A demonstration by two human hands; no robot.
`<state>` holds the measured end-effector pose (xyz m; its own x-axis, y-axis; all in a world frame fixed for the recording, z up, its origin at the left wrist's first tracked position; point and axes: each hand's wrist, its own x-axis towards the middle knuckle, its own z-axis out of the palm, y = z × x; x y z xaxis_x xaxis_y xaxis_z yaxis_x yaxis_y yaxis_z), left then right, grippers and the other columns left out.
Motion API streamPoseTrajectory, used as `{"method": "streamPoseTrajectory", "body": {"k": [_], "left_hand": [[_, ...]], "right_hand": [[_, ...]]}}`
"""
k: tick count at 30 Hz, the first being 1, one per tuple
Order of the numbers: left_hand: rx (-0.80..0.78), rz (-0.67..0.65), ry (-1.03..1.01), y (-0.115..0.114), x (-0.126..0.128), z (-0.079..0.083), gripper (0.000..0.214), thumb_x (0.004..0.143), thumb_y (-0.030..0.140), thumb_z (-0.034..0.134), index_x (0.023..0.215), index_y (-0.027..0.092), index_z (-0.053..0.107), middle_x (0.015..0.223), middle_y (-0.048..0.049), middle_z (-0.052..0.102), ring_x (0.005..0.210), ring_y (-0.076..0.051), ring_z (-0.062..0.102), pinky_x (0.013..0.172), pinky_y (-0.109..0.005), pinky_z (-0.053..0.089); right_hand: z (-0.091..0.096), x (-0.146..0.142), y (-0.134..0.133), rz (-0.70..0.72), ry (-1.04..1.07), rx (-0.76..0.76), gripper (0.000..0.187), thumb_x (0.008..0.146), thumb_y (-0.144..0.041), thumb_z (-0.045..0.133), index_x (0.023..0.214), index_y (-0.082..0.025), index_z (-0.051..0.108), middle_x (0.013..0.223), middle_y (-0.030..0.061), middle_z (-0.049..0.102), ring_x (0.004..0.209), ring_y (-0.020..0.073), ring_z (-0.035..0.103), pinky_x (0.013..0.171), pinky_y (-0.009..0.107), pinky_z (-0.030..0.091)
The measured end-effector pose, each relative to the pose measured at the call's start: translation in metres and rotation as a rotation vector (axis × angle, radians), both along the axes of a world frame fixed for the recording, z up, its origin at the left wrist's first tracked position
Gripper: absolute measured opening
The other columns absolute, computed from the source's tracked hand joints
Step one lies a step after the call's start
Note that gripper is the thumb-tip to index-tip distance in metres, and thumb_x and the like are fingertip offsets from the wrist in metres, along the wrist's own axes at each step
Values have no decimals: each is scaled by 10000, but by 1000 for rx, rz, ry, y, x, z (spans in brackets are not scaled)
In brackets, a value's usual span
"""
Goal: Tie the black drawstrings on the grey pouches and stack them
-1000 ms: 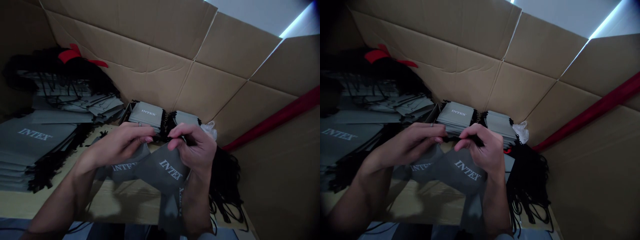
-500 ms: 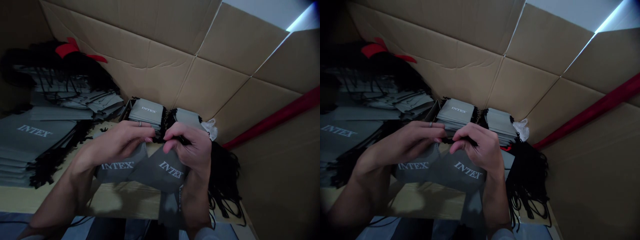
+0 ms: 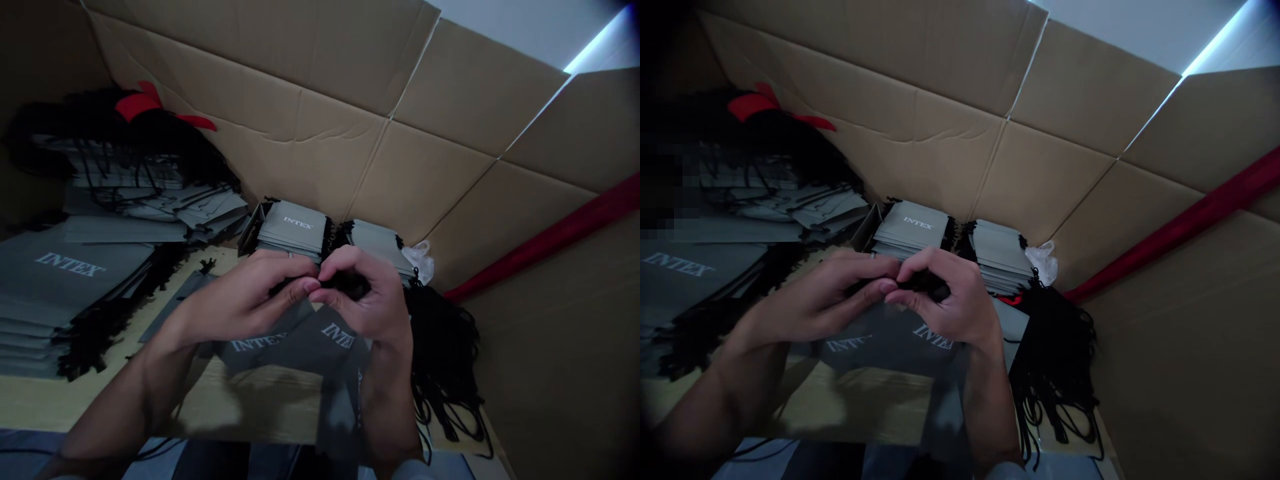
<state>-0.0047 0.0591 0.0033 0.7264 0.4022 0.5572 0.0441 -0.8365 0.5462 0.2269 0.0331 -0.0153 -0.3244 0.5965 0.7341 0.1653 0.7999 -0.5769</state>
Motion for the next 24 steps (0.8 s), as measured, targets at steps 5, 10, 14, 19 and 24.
{"method": "streamPoseTrajectory", "body": {"k": [5,10,14,19,24], "left_hand": [[-10,16,47,-1,-4,-1,274,1161,272,525,963,164,680,776,11,638,669,-128,559,628,-269,411],[30,19,18,-6,0,-1,268,1133,177,536,877,180,614,720,45,530,646,-109,490,621,-262,380],[-17,-29,-144,-13,8,-2,290,1106,132,551,822,189,561,744,28,506,688,-120,478,658,-280,391],[-90,-72,-301,-21,12,-3,302,1092,102,556,805,193,526,725,32,453,693,-113,444,667,-271,393],[-115,-77,-350,-23,12,-2,334,1082,97,561,770,197,497,707,26,447,701,-125,452,665,-275,399]], "right_hand": [[1,-2,-3,126,108,-131,231,872,-191,993,1028,-233,828,920,-14,811,782,130,724,727,242,585],[4,-5,2,143,196,-221,201,822,-227,1032,926,-211,861,822,-5,826,699,129,743,662,217,610],[-2,-7,4,317,337,-352,158,868,-185,987,952,-211,857,850,-3,808,723,118,717,673,216,589],[-8,-19,1,443,500,-454,86,939,-211,934,964,-215,852,852,5,779,729,118,671,704,239,550],[-9,-29,-1,461,593,-474,135,951,-293,939,939,-219,828,809,-4,740,663,103,599,620,226,466]]}}
